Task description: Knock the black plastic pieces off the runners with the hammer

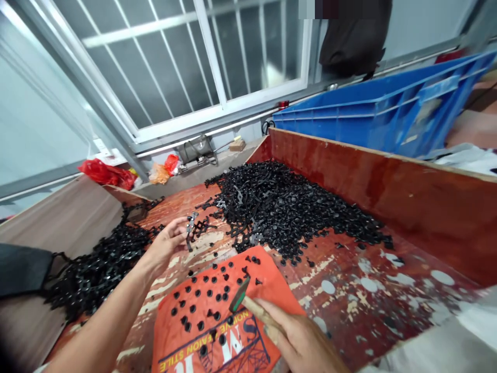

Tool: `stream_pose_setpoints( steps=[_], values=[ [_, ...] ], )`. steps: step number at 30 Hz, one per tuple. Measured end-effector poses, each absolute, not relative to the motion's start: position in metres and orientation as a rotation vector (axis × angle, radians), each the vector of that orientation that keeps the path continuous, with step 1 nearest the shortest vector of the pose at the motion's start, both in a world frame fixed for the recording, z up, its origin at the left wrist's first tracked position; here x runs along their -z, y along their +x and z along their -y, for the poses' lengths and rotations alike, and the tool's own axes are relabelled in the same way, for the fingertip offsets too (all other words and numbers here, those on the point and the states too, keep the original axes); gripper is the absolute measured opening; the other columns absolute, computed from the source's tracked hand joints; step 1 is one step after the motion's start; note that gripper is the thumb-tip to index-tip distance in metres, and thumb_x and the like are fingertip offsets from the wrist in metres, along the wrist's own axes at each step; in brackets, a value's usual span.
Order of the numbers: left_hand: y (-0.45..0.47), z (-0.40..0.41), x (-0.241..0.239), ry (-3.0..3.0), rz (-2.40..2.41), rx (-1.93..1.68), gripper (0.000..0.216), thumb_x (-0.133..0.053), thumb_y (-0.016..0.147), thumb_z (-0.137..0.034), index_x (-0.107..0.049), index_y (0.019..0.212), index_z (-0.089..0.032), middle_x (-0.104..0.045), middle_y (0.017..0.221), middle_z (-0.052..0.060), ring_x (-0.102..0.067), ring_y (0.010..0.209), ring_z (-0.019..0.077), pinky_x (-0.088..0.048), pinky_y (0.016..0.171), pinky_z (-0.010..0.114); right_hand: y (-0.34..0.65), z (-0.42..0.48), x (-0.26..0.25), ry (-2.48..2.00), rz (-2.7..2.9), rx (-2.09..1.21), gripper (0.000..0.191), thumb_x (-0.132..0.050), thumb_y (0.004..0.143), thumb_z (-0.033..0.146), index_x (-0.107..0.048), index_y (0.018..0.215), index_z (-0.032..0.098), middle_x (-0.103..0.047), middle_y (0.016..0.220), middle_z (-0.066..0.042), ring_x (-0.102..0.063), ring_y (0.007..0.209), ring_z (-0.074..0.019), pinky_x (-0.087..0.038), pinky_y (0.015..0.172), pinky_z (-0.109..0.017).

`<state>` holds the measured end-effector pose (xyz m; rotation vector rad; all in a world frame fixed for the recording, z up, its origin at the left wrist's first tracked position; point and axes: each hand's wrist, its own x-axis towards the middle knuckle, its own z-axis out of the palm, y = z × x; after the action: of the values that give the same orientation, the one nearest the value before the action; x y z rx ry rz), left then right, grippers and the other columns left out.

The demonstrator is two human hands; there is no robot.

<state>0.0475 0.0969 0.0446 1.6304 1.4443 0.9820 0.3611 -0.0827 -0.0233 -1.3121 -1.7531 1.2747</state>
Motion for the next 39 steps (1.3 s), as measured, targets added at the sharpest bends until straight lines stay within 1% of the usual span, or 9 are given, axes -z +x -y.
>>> stream_pose_setpoints(
  steps=[4,9,16,19,21,27,32,36,39],
  values=[
    [0.043,-0.054,-0.047,1.022,-1.149,-1.137,0.069,-0.079,0.064,-0.021,-0.055,0.128,-0.022,-0.062,0.079,-0.002,-0.054,0.054,0.0084,-0.041,0.049,0.019,0.361,0.08,0.025,-1.312,1.761,-1.3,0.044,-0.043,0.099,0.05,-0.053,0.14,0.04,-0.055,0.143,0.003,-0.051,0.132,-0.0261,-0.039,0.111,-0.041],
    [0.032,-0.062,-0.027,0.709,-1.232,-1.283,0.075,-0.071,0.065,-0.009,-0.048,0.134,-0.026,-0.06,0.068,-0.006,-0.049,0.046,0.0066,-0.032,0.043,0.015,0.359,0.078,0.02,-1.304,1.839,-1.293,0.046,-0.041,0.099,0.051,-0.05,0.143,0.04,-0.051,0.147,0.003,-0.047,0.136,-0.0268,-0.033,0.114,-0.044],
    [0.027,-0.054,-0.035,0.645,-1.115,-1.264,0.053,-0.075,0.073,-0.019,-0.057,0.122,-0.023,-0.058,0.066,-0.005,-0.053,0.051,0.0077,-0.041,0.047,0.017,0.359,0.081,0.032,-1.314,1.723,-1.254,0.046,-0.048,0.095,0.054,-0.059,0.137,0.037,-0.058,0.141,0.0,-0.052,0.131,-0.0292,-0.038,0.111,-0.042],
    [0.043,-0.023,-0.043,0.695,-1.064,-1.221,0.059,-0.083,0.068,-0.021,-0.058,0.122,-0.022,-0.06,0.07,-0.004,-0.051,0.052,0.0061,-0.038,0.046,0.015,0.357,0.075,0.032,-1.379,1.579,-1.241,0.047,-0.051,0.092,0.055,-0.067,0.127,0.029,-0.074,0.111,-0.007,-0.068,0.1,-0.0281,-0.055,0.088,-0.039],
    [0.059,0.002,-0.044,0.74,-1.034,-1.182,0.055,-0.085,0.067,-0.024,-0.06,0.116,-0.022,-0.058,0.07,-0.005,-0.048,0.052,0.0051,-0.035,0.046,0.015,0.35,0.067,0.019,-1.397,1.524,-1.234,0.043,-0.052,0.092,0.053,-0.069,0.118,0.024,-0.071,0.082,-0.004,-0.065,0.07,-0.0217,-0.056,0.065,-0.033],
    [0.103,0.068,-0.028,0.806,-1.018,-0.991,0.028,-0.079,0.072,-0.026,-0.058,0.091,-0.024,-0.055,0.079,-0.004,-0.048,0.066,0.0088,-0.037,0.061,0.018,0.304,0.042,-0.038,-1.212,1.626,-1.18,0.019,-0.056,0.09,0.035,-0.063,0.1,0.021,-0.058,0.079,0.001,-0.053,0.07,-0.0159,-0.045,0.063,-0.027],
    [0.109,0.09,-0.02,0.895,-1.044,-0.938,0.019,-0.073,0.072,-0.023,-0.06,0.085,-0.023,-0.057,0.084,0.0,-0.052,0.084,0.0152,-0.041,0.075,0.023,0.275,0.045,-0.032,-1.126,1.757,-1.276,0.01,-0.057,0.086,0.022,-0.053,0.077,0.019,-0.043,0.067,0.006,-0.041,0.061,-0.0107,-0.032,0.054,-0.022],
    [0.108,0.098,-0.012,0.906,-1.041,-0.967,0.018,-0.071,0.078,-0.031,-0.061,0.089,-0.023,-0.062,0.091,0.003,-0.056,0.09,0.018,-0.044,0.079,0.026,0.264,0.055,-0.022,-1.13,1.73,-1.334,0.008,-0.055,0.084,0.017,-0.055,0.076,0.019,-0.046,0.067,0.006,-0.042,0.06,-0.0104,-0.034,0.055,-0.022],
    [0.108,0.103,-0.006,0.898,-1.056,-1.03,0.041,-0.076,0.076,-0.031,-0.057,0.111,-0.025,-0.065,0.101,0.005,-0.06,0.092,0.0178,-0.047,0.083,0.027,0.259,0.06,-0.019,-1.07,1.751,-1.407,0.012,-0.054,0.083,0.015,-0.064,0.087,0.02,-0.056,0.073,0.004,-0.05,0.066,-0.0122,-0.04,0.061,-0.023]
  ],
)
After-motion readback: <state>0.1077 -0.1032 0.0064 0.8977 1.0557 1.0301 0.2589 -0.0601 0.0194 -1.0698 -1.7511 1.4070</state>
